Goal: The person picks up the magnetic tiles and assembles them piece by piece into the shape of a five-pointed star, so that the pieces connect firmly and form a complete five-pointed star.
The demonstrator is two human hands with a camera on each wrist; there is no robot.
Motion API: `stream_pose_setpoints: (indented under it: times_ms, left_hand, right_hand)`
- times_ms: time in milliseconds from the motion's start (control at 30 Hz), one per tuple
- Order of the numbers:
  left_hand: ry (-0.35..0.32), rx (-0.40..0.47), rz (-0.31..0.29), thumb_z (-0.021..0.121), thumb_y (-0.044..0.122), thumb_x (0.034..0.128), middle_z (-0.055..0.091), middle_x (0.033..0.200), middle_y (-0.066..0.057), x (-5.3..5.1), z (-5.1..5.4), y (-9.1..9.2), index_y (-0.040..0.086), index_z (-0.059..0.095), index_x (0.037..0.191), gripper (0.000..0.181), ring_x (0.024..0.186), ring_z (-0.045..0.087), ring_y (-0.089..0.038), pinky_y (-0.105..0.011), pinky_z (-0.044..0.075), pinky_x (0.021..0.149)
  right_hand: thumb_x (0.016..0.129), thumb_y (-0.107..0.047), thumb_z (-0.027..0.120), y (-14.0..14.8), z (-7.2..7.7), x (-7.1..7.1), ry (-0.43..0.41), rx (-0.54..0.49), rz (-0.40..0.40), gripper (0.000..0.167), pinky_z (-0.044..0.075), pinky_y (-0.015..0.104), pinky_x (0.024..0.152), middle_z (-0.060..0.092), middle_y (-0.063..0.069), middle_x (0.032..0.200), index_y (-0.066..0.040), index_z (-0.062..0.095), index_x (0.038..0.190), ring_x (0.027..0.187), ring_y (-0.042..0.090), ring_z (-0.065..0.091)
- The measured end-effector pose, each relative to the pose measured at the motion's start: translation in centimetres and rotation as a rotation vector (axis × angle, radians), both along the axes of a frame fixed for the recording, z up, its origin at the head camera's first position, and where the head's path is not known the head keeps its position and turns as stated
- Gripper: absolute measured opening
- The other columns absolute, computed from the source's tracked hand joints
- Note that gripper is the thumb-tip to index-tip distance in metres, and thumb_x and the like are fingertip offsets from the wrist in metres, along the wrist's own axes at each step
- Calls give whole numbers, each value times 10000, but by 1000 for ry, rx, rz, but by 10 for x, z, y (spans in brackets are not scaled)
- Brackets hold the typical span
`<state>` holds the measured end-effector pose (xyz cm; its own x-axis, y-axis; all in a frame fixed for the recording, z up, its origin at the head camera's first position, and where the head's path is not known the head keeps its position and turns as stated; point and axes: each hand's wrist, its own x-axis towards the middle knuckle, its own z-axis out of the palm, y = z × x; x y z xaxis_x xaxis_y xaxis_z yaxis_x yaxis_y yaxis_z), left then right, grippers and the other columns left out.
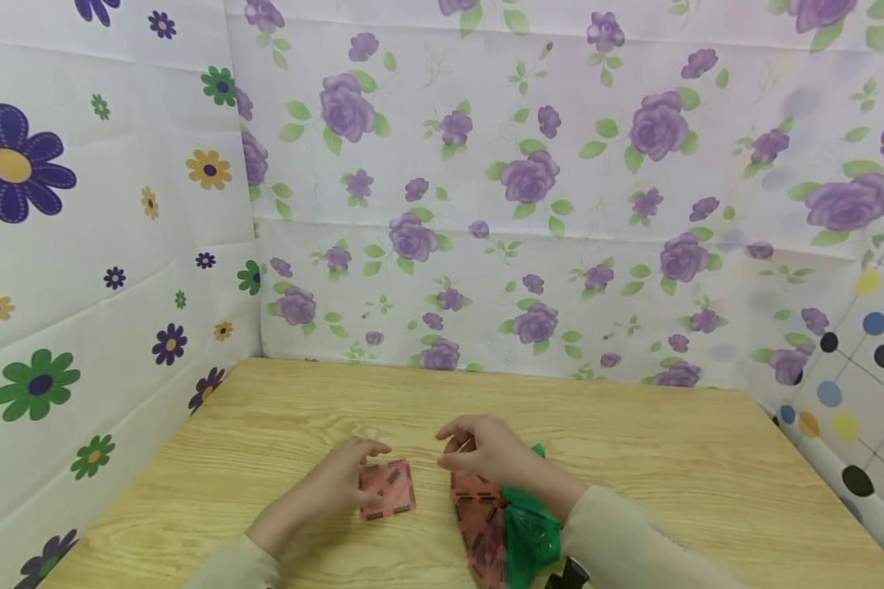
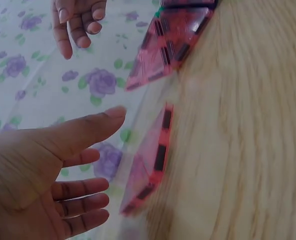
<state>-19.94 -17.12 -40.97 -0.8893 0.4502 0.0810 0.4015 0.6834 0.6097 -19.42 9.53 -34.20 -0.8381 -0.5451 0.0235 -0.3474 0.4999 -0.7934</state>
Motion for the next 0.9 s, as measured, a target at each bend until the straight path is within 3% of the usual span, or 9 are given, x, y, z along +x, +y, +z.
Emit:
stream_pose_setpoints:
  times_ms: [233, 400, 567, 767, 900]
  left_hand:
    - [-4, -78, -59, 853, 383, 649, 493, 1291, -139, -4, -9, -12, 44, 469, 1390, 901, 1171, 453, -303, -545, 444, 953]
    - [17, -118, -63, 860, 400, 605, 497, 1277, -144, -3, -12, -16, -7, 448, 1395, 980, 1197, 435, -331, -591, 398, 1002]
    - [51, -150, -49, 855, 435, 597, 515, 1275, -142, -4, -15, -21, -18, 482, 1366, 968, 1187, 445, -321, -576, 362, 1018]
    - [82, -150, -52, 854, 433, 621, 516, 1218, -106, -4, -17, -24, -16, 546, 1306, 876, 1120, 438, -250, -516, 380, 962]
    - [90, -140, -42, 854, 438, 628, 509, 1198, -74, -4, -19, -25, 26, 582, 1277, 815, 1109, 430, -226, -488, 387, 942]
  right_hand:
    - [885, -172, 695, -20, -17, -2, -30, 21, 8, 348, 536, 256, 644, 669, 70, 932, -14, 621, 1187, 748, 186, 657]
    - [876, -121, 697, -30, -27, -3, -43, 45, 9, 354, 530, 255, 594, 668, 93, 931, 15, 611, 1191, 718, 192, 667]
    - [867, -114, 704, -38, -34, -5, -51, 117, -5, 350, 500, 256, 620, 659, 89, 941, 16, 619, 1181, 783, 143, 600]
    - [855, -159, 708, -44, -43, -9, 7, 253, 16, 362, 522, 254, 672, 703, 66, 935, -5, 648, 1177, 807, 141, 638]
    - [856, -156, 701, -49, -51, -10, 32, 285, 17, 367, 526, 236, 661, 709, 98, 932, 35, 646, 1165, 772, 128, 636]
